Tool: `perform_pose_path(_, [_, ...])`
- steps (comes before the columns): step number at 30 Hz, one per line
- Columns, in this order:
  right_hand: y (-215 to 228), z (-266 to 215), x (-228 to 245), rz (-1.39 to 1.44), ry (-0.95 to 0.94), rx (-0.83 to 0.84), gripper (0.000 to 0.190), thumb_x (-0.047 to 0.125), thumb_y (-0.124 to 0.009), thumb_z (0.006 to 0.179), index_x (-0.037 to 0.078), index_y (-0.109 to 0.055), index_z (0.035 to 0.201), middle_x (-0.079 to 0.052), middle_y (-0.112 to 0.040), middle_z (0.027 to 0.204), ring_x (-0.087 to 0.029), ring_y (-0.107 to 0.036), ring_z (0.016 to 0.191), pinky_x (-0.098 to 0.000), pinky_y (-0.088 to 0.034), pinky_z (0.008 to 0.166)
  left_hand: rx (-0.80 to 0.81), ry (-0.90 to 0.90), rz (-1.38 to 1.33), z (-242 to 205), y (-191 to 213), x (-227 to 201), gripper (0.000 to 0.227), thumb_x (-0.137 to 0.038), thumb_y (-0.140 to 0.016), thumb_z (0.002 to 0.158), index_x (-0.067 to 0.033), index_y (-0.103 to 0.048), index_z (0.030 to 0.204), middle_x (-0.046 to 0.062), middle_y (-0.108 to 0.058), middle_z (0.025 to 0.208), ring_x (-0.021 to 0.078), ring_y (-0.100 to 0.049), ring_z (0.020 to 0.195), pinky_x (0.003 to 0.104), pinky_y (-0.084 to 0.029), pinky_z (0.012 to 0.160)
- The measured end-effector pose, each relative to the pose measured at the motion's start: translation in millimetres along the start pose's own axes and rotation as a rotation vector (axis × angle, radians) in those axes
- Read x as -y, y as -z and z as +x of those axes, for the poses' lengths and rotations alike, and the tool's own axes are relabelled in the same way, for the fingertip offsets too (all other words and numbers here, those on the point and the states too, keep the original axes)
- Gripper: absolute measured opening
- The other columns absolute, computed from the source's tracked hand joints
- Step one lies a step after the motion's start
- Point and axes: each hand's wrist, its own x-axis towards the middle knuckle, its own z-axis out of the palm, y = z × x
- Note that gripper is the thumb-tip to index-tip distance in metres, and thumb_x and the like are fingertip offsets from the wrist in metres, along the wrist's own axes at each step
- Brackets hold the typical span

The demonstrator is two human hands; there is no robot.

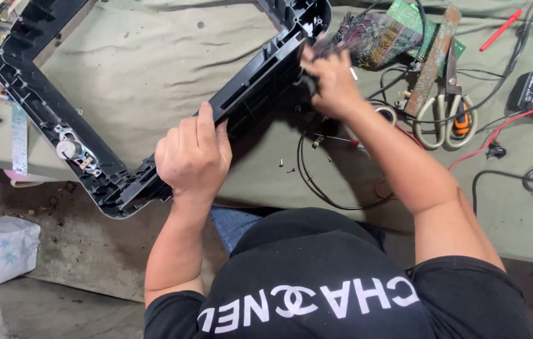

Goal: Cleaning a TV frame with a cloth and inspecting internal circuit boards on a workbench.

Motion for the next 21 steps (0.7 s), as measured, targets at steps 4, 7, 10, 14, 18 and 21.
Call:
perform_pose_path(4, [-56, 0, -32, 0.224, 0.324, -0.608, 0.028, 0.036, -0.079, 0.097, 0.011, -0.081, 0.109, -0.008, -0.079, 0.112, -0.033, -0.066, 0.091, -0.0488, -0.045, 0.086, -0.021, -0.022, -0.051, -2, 4, 6, 0.032, -0.035, -0.05, 0.111, -0.0139, -0.073, 0.114, -0.003, -0.06, 0.079, 0.0176, -0.048, 0.057, 0.031, -0.034, 0.055])
perform_pose_path(7, [-61, 8, -65, 0.083, 0.335, -0.444, 0.06, 0.001, -0.086, 0.058, 0.014, -0.08, 0.116, -0.004, -0.078, 0.12, -0.046, -0.05, 0.139, -0.0749, -0.021, 0.115, -0.058, -0.029, -0.049, 3, 3, 7, 0.029, -0.034, -0.055, 0.109, -0.0143, -0.076, 0.108, -0.004, -0.062, 0.077, 0.0151, -0.05, 0.055, 0.029, -0.033, 0.054])
perform_pose_path(10, [-15, 5, -36, -0.239, 0.348, -0.178, 0.079, 0.016, -0.092, 0.059, 0.017, -0.07, 0.136, -0.008, -0.073, 0.131, -0.042, -0.037, 0.151, -0.0646, -0.015, 0.122, -0.049, -0.019, -0.044, 1, 2, 8, 0.03, -0.035, -0.052, 0.11, -0.0144, -0.074, 0.11, -0.005, -0.062, 0.078, 0.0154, -0.048, 0.055, 0.029, -0.033, 0.055])
perform_pose_path(14, [-21, 5, -21, -0.135, 0.235, -0.075, 0.031, -0.004, -0.077, 0.073, 0.006, -0.063, 0.098, -0.01, -0.065, 0.105, -0.044, -0.015, 0.159, -0.0646, -0.007, 0.128, -0.044, -0.013, -0.04, -1, 0, 8, 0.029, -0.036, -0.052, 0.11, -0.0155, -0.074, 0.111, -0.005, -0.061, 0.077, 0.0152, -0.048, 0.056, 0.029, -0.032, 0.055])
perform_pose_path(18, [-65, 0, -34, 0.183, 0.348, -0.53, 0.036, 0.01, -0.083, 0.079, 0.003, -0.076, 0.113, -0.011, -0.074, 0.106, -0.042, -0.055, 0.133, -0.0622, -0.032, 0.114, -0.048, -0.011, -0.032, -2, 2, 11, 0.031, -0.036, -0.051, 0.11, -0.0154, -0.074, 0.11, -0.005, -0.062, 0.077, 0.0147, -0.049, 0.055, 0.029, -0.033, 0.055])
perform_pose_path(21, [-59, -6, -24, 0.557, 0.23, -0.616, 0.022, 0.019, -0.082, 0.09, 0.008, -0.079, 0.108, -0.009, -0.079, 0.106, -0.032, -0.071, 0.111, -0.0466, -0.049, 0.104, -0.095, -0.028, -0.046, -3, -5, 13, 0.035, -0.037, -0.05, 0.109, -0.0135, -0.075, 0.108, -0.004, -0.059, 0.076, 0.015, -0.052, 0.056, 0.029, -0.037, 0.055])
